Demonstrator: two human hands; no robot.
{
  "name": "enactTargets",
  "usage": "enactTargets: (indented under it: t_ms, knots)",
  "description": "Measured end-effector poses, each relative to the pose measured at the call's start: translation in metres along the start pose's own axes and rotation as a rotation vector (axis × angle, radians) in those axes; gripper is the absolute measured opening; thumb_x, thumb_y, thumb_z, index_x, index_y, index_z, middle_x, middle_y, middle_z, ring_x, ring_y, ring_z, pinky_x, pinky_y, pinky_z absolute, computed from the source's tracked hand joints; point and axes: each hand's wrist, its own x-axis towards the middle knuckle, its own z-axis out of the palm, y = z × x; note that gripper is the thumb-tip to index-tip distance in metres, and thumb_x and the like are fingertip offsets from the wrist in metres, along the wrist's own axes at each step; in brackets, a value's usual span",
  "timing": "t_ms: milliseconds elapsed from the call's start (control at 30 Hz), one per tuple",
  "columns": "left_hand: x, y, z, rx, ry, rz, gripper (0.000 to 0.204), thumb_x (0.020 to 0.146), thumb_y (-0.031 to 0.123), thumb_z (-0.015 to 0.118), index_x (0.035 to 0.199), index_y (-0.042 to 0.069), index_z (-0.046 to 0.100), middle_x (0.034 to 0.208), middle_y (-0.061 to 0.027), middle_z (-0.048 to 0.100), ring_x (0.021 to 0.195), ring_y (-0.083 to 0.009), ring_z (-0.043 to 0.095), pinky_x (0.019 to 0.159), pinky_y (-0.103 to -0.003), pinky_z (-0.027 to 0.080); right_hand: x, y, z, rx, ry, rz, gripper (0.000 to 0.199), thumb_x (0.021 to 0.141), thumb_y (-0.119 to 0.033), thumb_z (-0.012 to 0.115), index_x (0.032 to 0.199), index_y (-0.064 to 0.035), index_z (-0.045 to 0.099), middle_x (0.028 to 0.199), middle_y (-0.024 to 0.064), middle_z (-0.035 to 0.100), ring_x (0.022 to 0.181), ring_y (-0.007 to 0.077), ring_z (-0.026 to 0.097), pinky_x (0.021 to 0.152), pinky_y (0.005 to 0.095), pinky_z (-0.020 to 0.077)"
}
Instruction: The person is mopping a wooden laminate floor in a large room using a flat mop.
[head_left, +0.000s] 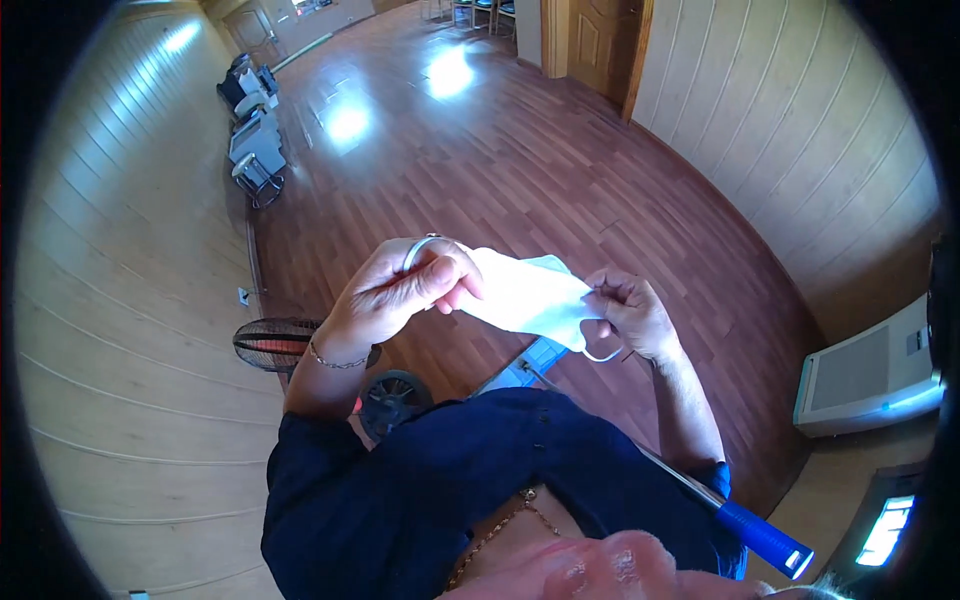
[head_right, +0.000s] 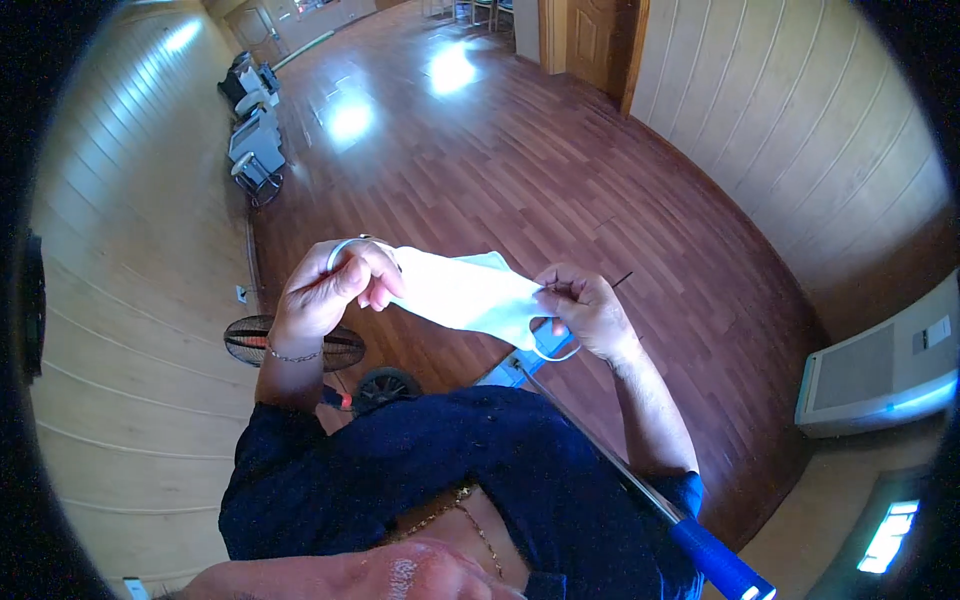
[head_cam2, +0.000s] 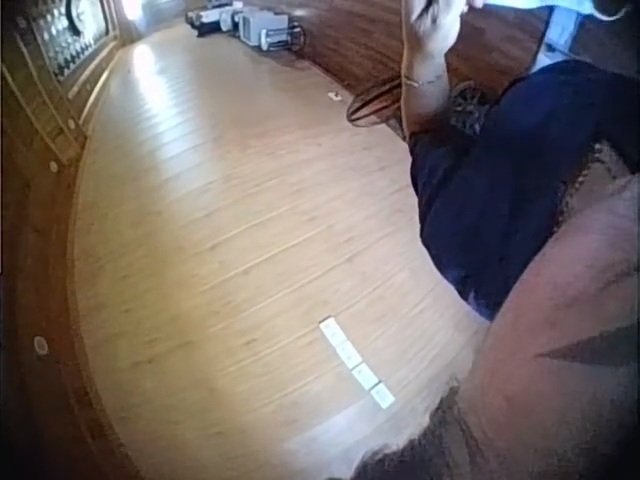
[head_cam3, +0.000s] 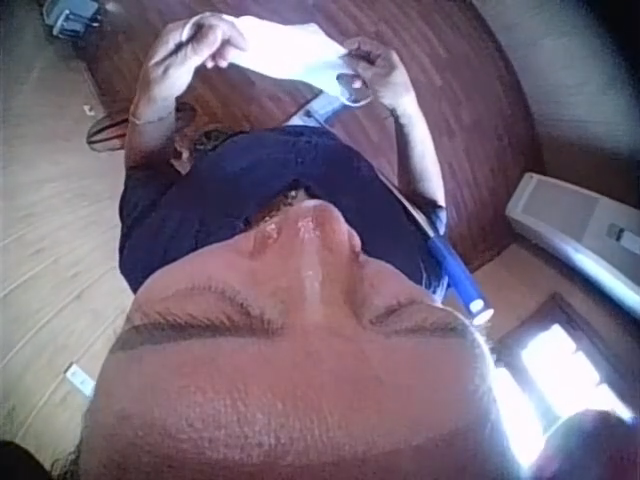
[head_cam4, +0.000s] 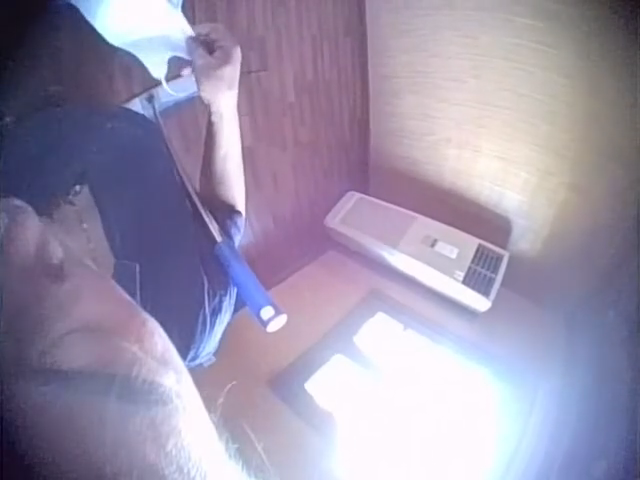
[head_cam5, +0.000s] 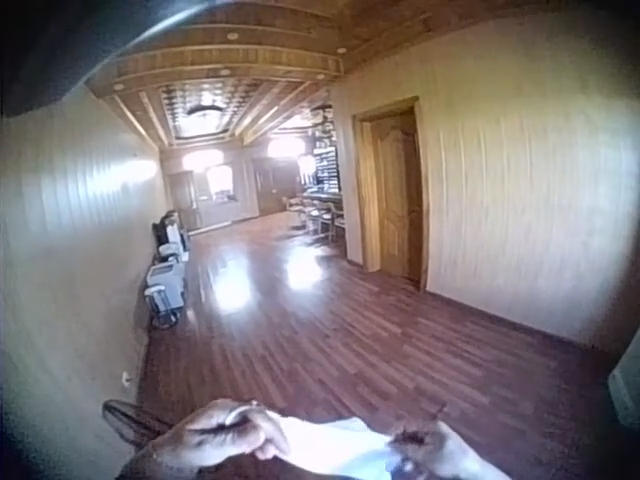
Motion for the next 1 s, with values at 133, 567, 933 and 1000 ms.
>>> enactTargets:
  t_ms: [133, 567, 933, 1000]
  knots:
    - [-0.010, 0.017, -0.001, 0.122, 0.066, 0.067, 0.045, 0.100, 0.037, 0.042, 0.087, -0.001, 0.064, 0.074, -0.0025, 0.056, 0.065, -0.0067, 0.047, 0.059, -0.022, 0.036, -0.018, -0.035, -0.001, -0.144, 0.041, 0.056, 0.028, 0.085, -0.026, 0.071, 0.071, -0.0024, 0.064, 0.057, -0.0042, 0.048, 0.049, 0.0032, 0.041, 0.044, 0.0205, 0.0283]
    - [-0.023, 0.091, 0.025, -0.055, -0.190, 0.774, 0.040, 0.092, 0.047, 0.055, 0.073, 0.012, 0.064, 0.069, -0.0051, 0.057, 0.060, -0.0177, 0.056, 0.049, -0.025, 0.046, -0.070, -0.131, -0.043, 0.013, -0.968, -0.825, 0.030, 0.077, -0.016, 0.078, 0.104, -0.0098, 0.067, 0.089, 0.0095, 0.070, 0.081, 0.0215, 0.071, 0.075, 0.0365, 0.0560]
    - [-0.036, 0.123, 0.022, 0.568, -0.623, 0.813, 0.010, 0.081, 0.009, 0.055, 0.073, 0.011, 0.061, 0.079, -0.0039, 0.063, 0.070, -0.0182, 0.061, 0.068, -0.032, 0.051, -0.092, -0.116, -0.035, 0.018, -0.880, -1.113, 0.014, 0.080, -0.010, 0.074, 0.094, -0.0077, 0.073, 0.079, 0.0069, 0.070, 0.069, 0.0182, 0.069, 0.071, 0.0367, 0.0571]
    - [-0.040, 0.128, 0.031, 0.604, -0.610, 0.774, 0.013, 0.082, 0.020, 0.059, 0.080, 0.008, 0.063, 0.085, -0.0079, 0.063, 0.076, -0.0239, 0.061, 0.073, -0.039, 0.051, -0.088, -0.133, -0.026, 0.091, -0.969, -1.126, 0.005, 0.087, -0.012, 0.062, 0.084, -0.0099, 0.065, 0.074, 0.0063, 0.064, 0.065, 0.0171, 0.064, 0.063, 0.0336, 0.0522]
